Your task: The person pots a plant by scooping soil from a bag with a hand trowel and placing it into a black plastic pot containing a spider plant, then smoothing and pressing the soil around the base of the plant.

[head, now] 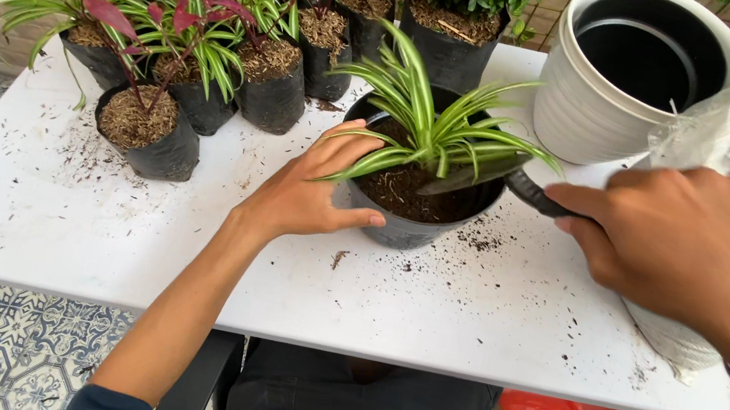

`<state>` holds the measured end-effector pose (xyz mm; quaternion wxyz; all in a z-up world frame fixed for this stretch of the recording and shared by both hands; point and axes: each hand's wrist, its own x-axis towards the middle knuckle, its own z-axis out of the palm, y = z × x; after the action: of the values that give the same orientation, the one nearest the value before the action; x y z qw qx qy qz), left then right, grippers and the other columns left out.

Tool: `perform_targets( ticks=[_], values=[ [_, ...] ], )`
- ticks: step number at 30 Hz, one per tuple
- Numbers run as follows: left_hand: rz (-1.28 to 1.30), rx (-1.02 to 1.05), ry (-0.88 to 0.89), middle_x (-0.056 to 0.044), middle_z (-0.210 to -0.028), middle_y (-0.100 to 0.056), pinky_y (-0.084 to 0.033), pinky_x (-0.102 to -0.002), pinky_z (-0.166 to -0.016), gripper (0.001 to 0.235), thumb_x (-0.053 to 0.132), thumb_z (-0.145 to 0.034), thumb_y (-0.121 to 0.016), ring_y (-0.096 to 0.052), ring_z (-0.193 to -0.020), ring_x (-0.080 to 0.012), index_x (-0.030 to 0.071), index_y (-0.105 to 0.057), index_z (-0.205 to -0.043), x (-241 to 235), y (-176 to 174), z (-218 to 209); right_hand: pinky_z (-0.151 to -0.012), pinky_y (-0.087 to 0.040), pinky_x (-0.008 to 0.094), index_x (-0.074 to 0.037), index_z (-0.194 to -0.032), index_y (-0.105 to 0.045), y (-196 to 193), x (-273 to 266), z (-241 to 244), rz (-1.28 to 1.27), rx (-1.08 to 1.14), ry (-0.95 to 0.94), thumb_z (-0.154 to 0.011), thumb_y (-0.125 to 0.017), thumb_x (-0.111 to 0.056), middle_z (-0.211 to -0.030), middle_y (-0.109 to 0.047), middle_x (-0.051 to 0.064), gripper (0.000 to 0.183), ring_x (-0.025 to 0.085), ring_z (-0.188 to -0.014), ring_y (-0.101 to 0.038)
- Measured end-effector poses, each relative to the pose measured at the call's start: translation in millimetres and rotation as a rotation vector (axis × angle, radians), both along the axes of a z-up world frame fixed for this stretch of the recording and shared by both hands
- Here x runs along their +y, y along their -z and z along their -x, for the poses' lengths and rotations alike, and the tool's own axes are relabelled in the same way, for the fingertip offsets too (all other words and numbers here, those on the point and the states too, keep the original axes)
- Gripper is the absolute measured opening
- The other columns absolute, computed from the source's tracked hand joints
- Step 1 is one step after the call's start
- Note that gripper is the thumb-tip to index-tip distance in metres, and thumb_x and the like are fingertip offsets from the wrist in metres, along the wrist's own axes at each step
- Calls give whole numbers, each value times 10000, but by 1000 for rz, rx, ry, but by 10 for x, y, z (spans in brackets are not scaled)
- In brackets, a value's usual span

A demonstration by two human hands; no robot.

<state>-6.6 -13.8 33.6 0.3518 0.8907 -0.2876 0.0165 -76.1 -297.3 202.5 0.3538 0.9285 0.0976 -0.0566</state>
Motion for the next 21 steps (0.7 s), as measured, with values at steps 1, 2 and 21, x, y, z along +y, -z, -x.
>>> perform_targets(
  ticks=[1, 2, 21],
  values=[
    [55, 101, -23, -68, -1572, -250, -252, -434, -1132, 819, 481, -762, -740, -214, -1467, -217, 205, -382, -1446, 52, -37, 4, -643, -594, 387, -615, -1267, -403, -10, -2, 28, 27, 15, 22, -940, -273, -603, -884, -718, -160, 351, 232, -845, -770],
    [50, 103, -24, -68, -1572, -250, -252, -434, -1132, 819, 481, -762, -740, -214, -1467, -217, 205, -382, -1446, 94, 72, -46, -643, -594, 387, -615, -1267, -403, 43, -53, 47, 22, 18, 21, -940, -273, -603, -884, -718, -160, 351, 232, -845, -770],
    [266, -285, 15, -145, -1509, -350, -292, -463, -1195, 920, 442, -773, -795, -345, -1429, -305, 52, -328, -1463, 163, 181, 2, -439, -437, 435, -325, -1196, -696, 512, -123, 99, -697, -270, -359, -911, -591, -378, -778, -693, -78, 309, 266, -626, -640]
  ],
)
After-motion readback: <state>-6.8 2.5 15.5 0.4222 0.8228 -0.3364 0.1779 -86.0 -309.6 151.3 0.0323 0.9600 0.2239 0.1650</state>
